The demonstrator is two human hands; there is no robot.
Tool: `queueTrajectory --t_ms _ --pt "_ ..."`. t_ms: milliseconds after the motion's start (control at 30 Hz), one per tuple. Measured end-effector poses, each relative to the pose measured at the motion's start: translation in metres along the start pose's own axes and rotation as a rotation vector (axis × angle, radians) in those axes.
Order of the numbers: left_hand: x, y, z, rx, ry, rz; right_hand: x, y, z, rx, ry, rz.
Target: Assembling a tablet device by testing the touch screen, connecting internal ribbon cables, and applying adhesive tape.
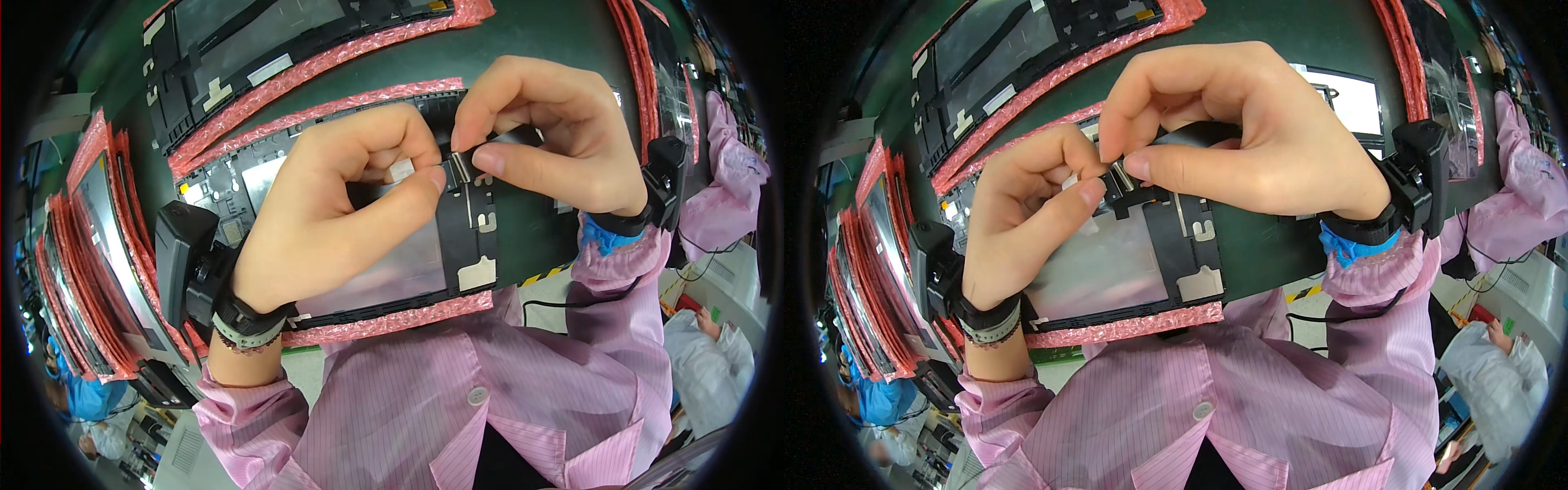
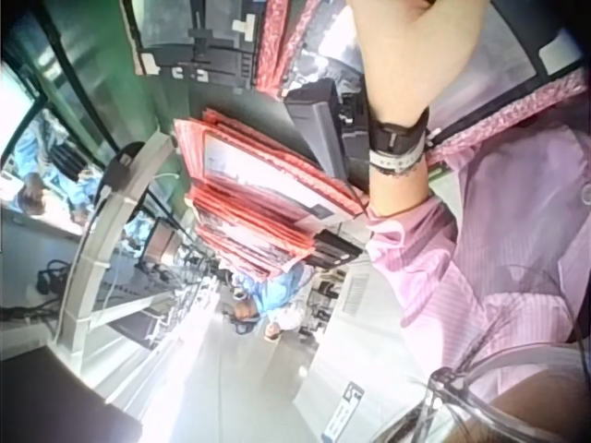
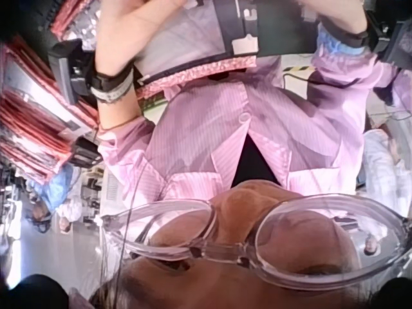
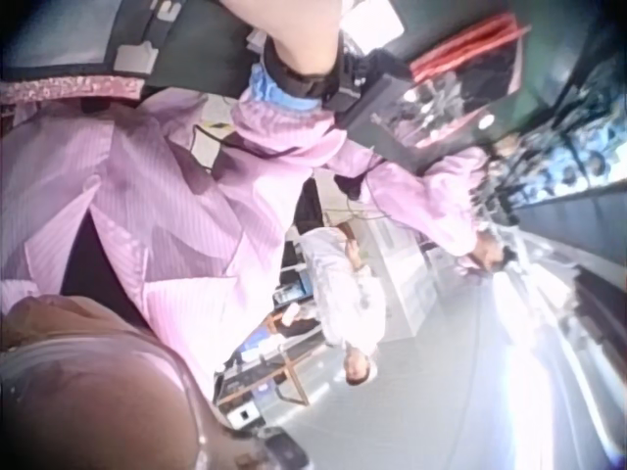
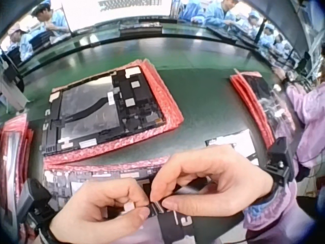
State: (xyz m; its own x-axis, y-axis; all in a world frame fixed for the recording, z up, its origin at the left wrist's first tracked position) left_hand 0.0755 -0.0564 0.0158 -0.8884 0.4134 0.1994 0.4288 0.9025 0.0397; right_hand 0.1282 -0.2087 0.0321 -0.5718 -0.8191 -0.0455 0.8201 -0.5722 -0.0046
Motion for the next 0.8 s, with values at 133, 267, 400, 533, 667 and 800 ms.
queueTrajectory --t_ms 133,267,400,533,667,800 --pt "0.0002 -0.0006 -0.0007 -0.018 -0.001 -0.019 -0.0002 -0.0007 -0.0011 -0.066 -0.028 -0.005" --pt "-0.0009 -0.0004 -0.0012 0.01 -0.056 -0.048 -0.0011 -0.0002 -0.0033 -0.055 0.006 -0.014" --pt "-0.0006 -0.0008 -0.002 0.064 -0.003 -0.047 -0.0014 -0.0006 -0.0024 -0.07 0.006 -0.015" --pt "-0.001 -0.0013 -0.0029 0.079 0.001 -0.048 -0.0015 -0.0004 -0.0019 -0.073 0.008 -0.02" --pt "0.0001 -0.0013 -0.0014 0.087 0.013 -0.052 -0.003 0.0 -0.0054 -0.088 0.016 -0.04" --pt "-0.0003 -0.0017 -0.0017 0.079 0.016 -0.071 -0.0024 0.0002 -0.0051 -0.101 0.016 -0.039"
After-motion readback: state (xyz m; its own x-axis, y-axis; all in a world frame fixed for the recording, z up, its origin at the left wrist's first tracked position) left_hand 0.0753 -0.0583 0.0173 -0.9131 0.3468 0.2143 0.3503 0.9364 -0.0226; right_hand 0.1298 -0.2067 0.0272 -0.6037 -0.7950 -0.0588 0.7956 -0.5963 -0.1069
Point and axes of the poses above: each hand's wrist, its own x-axis away from the middle knuckle, its own y-axis out of the back of the hand, z = x × y, the point moved 4 cm from there along -x, towards the middle knuckle, and after that the axes turned 6 degrees about -x, right-handed, at the moved point
